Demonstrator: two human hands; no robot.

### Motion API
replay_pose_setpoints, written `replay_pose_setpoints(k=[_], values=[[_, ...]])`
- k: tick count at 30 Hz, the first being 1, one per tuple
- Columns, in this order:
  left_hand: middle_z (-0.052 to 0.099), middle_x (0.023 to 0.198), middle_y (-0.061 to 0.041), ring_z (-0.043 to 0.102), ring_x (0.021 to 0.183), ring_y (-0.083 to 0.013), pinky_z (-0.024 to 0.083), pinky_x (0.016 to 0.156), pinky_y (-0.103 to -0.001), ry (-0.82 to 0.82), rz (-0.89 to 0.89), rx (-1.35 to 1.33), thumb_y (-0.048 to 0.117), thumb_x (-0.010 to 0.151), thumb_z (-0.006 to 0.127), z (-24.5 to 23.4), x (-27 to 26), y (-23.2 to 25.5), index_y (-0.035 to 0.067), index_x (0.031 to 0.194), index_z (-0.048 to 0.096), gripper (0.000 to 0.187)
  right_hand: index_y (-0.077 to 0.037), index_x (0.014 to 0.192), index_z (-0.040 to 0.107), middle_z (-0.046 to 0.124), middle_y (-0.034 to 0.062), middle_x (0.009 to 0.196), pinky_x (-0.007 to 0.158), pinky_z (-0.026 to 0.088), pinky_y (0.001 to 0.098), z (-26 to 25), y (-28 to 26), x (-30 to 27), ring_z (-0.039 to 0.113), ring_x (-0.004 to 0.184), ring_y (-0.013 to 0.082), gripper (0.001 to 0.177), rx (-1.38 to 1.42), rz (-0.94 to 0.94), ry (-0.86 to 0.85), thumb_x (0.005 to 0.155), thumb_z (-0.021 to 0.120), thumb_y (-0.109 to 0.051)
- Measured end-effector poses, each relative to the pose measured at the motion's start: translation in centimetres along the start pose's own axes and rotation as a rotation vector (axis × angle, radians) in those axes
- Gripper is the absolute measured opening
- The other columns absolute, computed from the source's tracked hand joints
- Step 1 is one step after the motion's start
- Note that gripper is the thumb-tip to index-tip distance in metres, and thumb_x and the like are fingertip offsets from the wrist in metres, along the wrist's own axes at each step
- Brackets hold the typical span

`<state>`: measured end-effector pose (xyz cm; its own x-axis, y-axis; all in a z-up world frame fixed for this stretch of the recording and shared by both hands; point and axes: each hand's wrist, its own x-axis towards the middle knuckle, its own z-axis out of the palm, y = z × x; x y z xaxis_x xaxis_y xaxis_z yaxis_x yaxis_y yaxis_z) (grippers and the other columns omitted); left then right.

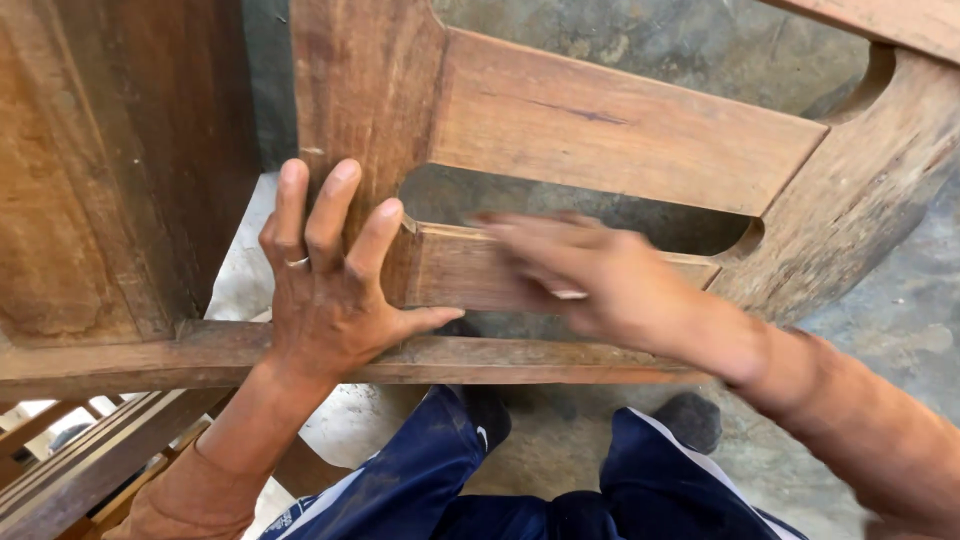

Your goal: Sanding the wooden backrest of a chair using sandpaper to smooth the surface

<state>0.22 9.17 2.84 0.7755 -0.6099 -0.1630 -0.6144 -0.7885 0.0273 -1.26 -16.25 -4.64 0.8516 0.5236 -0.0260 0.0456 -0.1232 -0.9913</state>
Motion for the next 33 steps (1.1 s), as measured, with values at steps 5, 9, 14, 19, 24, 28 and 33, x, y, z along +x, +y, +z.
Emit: replay_pose_setpoints(k=[5,9,14,19,24,28,33], values=[[0.016,0.148,-0.013,0.005,0.142,-0.0359,0.018,0.122,-0.059,0.016,-0.039,-0.063,0.072,0.084,0.074,-0.7,0.5,0.5,0.015,0.139,0.026,0.093,-0.003,0.132,0.042,0.053,0.0144,0.136,0.1,0.051,0.043,2.4,1.1,2.5,0.068,0.063,0.0146,0.063,-0.038,-0.271,0.03,0.076,0.07,0.001],[0.014,0.148,-0.012,0.004,0.142,-0.0355,0.017,0.123,-0.062,-0.018,-0.034,-0.052,0.067,0.075,0.09,-0.1,0.2,-0.1,0.018,0.139,0.023,0.104,0.0,0.127,0.049,0.059,0.0194,0.127,0.075,0.06,0.0322,-0.9,3.6,-2.5,0.067,0.084,0.0281,0.052,-0.027,-0.119,-0.024,0.076,0.063,-0.003],[0.013,0.151,-0.011,0.003,0.144,-0.0353,0.019,0.123,-0.062,0.007,-0.041,-0.013,0.076,0.081,0.076,0.1,0.0,0.2,0.02,0.143,0.02,0.101,0.005,0.124,0.047,0.054,0.0177,0.133,0.086,0.057,0.0327,1.3,1.6,1.9,0.068,0.075,0.0208,0.046,-0.049,-0.32,0.038,0.081,0.062,0.004],[0.009,0.151,-0.011,-0.001,0.144,-0.0348,0.016,0.124,-0.062,0.009,-0.019,-0.023,0.073,0.081,0.081,0.1,0.2,0.2,0.02,0.144,0.014,0.106,-0.003,0.131,0.046,0.05,0.0153,0.137,0.1,0.05,0.0373,-1.1,1.9,-0.5,0.062,0.109,0.0298,0.062,0.059,-0.21,-0.015,0.072,0.062,0.004],[0.009,0.15,-0.013,-0.002,0.143,-0.0361,0.013,0.123,-0.063,-0.033,-0.026,-0.012,0.072,0.078,0.087,0.1,0.1,0.0,0.022,0.145,0.011,0.112,-0.008,0.127,0.053,0.058,0.0015,0.132,0.096,0.052,0.0288,-3.5,3.0,-3.6,0.058,0.122,0.0217,0.066,0.092,0.055,-0.003,0.064,0.059,0.012],[0.012,0.15,-0.012,0.001,0.144,-0.0358,0.014,0.124,-0.061,-0.009,-0.022,-0.027,0.071,0.085,0.078,-0.3,0.3,0.3,0.02,0.144,0.017,0.099,0.002,0.125,0.052,0.054,0.0201,0.132,0.082,0.057,0.0316,-1.2,1.0,1.5,0.064,0.106,0.032,0.051,0.131,-0.162,-0.03,0.075,0.062,0.002],[0.015,0.146,-0.013,-0.001,0.142,-0.0329,0.009,0.122,-0.059,-0.009,0.02,-0.097,0.065,0.086,0.089,-0.4,1.0,0.2,0.02,0.139,0.018,0.099,-0.001,0.125,0.049,0.057,0.0151,0.132,0.069,0.055,0.0331,-2.8,2.4,-2.6,0.065,0.076,0.0218,0.058,0.108,-0.146,-0.014,0.069,0.06,0.008]])
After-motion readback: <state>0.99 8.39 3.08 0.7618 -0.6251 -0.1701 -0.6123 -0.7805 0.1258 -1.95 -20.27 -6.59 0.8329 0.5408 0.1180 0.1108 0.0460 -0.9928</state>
